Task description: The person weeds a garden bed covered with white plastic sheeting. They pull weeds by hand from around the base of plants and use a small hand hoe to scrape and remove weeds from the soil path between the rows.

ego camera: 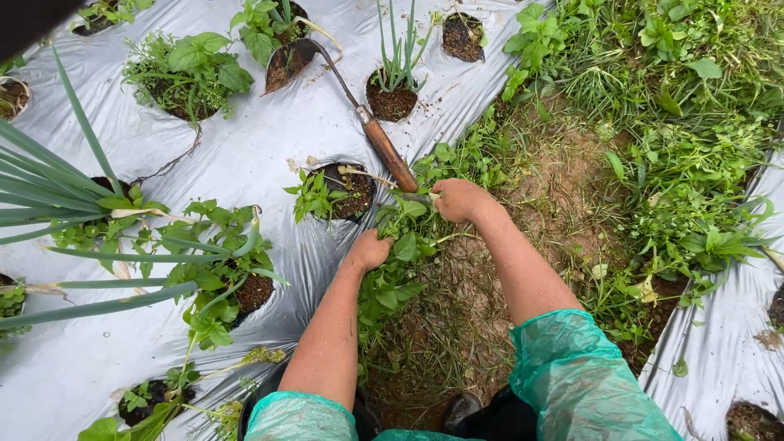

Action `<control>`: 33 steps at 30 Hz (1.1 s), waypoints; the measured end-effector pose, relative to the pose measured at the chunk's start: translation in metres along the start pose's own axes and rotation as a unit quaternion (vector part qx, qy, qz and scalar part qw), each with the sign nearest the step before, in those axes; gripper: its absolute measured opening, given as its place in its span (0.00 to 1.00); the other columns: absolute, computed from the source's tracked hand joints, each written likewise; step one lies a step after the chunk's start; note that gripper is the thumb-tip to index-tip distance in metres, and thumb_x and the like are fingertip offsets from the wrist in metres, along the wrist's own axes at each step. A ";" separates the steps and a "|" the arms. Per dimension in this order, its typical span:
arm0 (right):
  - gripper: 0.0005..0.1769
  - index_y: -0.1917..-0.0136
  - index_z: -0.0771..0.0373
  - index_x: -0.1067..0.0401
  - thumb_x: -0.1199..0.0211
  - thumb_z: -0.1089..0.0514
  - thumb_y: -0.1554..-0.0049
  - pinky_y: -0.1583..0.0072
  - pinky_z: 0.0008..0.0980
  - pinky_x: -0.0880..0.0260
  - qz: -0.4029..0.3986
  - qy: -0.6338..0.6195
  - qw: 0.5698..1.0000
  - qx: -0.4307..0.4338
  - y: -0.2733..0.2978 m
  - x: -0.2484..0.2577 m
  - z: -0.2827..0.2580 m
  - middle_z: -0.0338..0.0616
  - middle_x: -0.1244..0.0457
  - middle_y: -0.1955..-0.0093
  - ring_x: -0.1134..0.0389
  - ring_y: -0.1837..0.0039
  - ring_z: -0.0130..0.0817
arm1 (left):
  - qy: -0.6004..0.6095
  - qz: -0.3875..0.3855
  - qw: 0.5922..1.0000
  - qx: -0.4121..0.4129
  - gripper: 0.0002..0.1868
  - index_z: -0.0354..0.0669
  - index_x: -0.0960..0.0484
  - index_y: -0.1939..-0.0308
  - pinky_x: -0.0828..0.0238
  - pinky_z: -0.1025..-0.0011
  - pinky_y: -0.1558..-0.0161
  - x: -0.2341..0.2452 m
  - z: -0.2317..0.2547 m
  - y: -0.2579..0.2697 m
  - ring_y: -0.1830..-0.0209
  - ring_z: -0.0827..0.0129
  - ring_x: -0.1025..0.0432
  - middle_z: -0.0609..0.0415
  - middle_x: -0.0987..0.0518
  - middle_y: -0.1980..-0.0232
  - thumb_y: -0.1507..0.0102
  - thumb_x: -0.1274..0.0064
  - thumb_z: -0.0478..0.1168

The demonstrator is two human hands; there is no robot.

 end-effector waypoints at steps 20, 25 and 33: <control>0.22 0.42 0.60 0.25 0.35 0.46 0.44 0.49 0.45 0.29 0.140 -0.218 0.965 -0.044 -0.033 -0.038 0.022 0.53 0.31 0.56 0.28 0.51 0.48 | 0.032 0.236 0.970 -0.041 0.13 0.40 0.15 0.52 0.21 0.45 0.49 0.037 0.063 0.063 0.50 0.42 0.20 0.39 0.15 0.58 0.37 0.44 0.42; 0.20 0.43 0.60 0.25 0.34 0.49 0.46 0.49 0.47 0.30 0.203 -0.257 0.944 -0.037 -0.049 -0.063 0.012 0.55 0.32 0.56 0.28 0.50 0.50 | 0.126 0.340 0.931 -0.041 0.17 0.26 0.25 0.45 0.22 0.38 0.50 0.048 0.043 0.039 0.48 0.36 0.22 0.27 0.19 0.54 0.31 0.55 0.39; 0.20 0.34 0.62 0.32 0.39 0.54 0.37 0.38 0.57 0.29 0.264 -0.294 0.919 -0.001 -0.058 -0.075 -0.017 0.65 0.36 0.43 0.32 0.36 0.64 | 0.137 0.323 0.936 -0.008 0.32 0.27 0.46 0.23 0.25 0.34 0.42 0.023 0.002 0.007 0.37 0.30 0.29 0.22 0.25 0.38 0.28 0.62 0.40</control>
Point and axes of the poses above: each hand's wrist, its own y-axis away from the middle knuckle, its own x-axis out of the back of the hand, z = x × y, the point moved 2 cm from there along -y, towards the middle knuckle
